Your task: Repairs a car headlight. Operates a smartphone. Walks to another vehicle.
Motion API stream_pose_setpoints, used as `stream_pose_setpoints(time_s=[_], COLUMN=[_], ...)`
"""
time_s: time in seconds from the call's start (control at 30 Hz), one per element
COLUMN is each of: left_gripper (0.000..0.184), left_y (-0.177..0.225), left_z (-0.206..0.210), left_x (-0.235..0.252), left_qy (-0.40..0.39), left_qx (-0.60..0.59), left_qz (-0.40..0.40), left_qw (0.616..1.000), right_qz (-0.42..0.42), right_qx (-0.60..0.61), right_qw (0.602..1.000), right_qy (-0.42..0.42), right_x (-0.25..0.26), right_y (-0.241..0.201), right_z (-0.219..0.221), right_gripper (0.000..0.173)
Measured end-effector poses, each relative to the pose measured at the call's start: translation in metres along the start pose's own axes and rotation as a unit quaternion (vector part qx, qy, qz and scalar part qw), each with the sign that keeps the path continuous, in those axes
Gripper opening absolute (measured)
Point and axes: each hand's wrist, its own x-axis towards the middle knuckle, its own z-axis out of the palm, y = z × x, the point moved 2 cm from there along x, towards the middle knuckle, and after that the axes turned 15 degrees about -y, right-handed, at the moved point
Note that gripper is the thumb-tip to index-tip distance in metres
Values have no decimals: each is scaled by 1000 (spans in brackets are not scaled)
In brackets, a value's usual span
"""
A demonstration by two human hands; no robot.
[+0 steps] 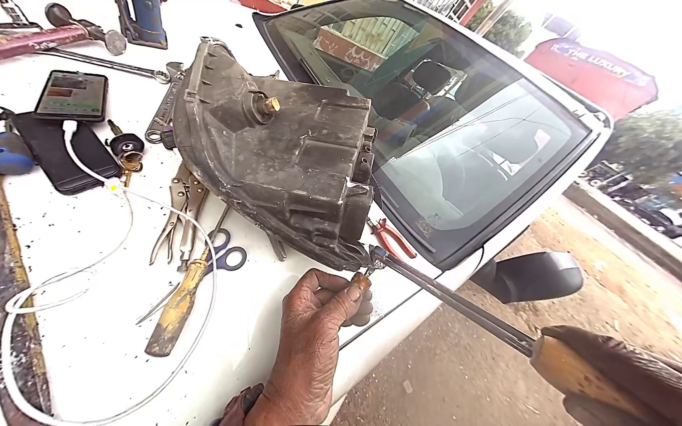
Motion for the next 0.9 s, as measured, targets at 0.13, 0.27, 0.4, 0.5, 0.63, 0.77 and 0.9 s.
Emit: stream_pose_setpoints(time_s=[0.13, 0.27, 0.4, 0.5, 0.63, 0.77, 0.9], left_gripper=[19, 19, 19, 18, 17, 17, 17], left_y=[-1, -1, -2, -1, -1, -1, -1], left_z=[-1, -1, -1, -2, -1, -1, -2], left_x=[1, 1, 3, 2, 2, 3, 3], left_qy=[-2, -2, -9, -9, -3, -1, 0], left_qx=[5, 6, 8, 6, 7, 6, 6], left_qz=[3, 3, 11, 11, 9, 11, 12], left_qw=[1000, 1000, 1000, 1000, 1000, 1000, 1000], right_qz=[2, -2, -8, -12, -19, -15, -11], right_qx=[-15, -26, -37, -51, -47, -31, -47], right_qw=[1000, 1000, 999, 999, 998, 999, 998], right_qy=[-3, -6, -3, -13, -26, -36, -42], right_x=[1, 2, 2, 3, 6, 8, 8], right_y=[1, 1, 0, -1, -4, -9, -10], right_z=[-3, -10, -18, -24, -33, -40, -41], right_gripper=[51, 51, 49, 50, 46, 42, 43])
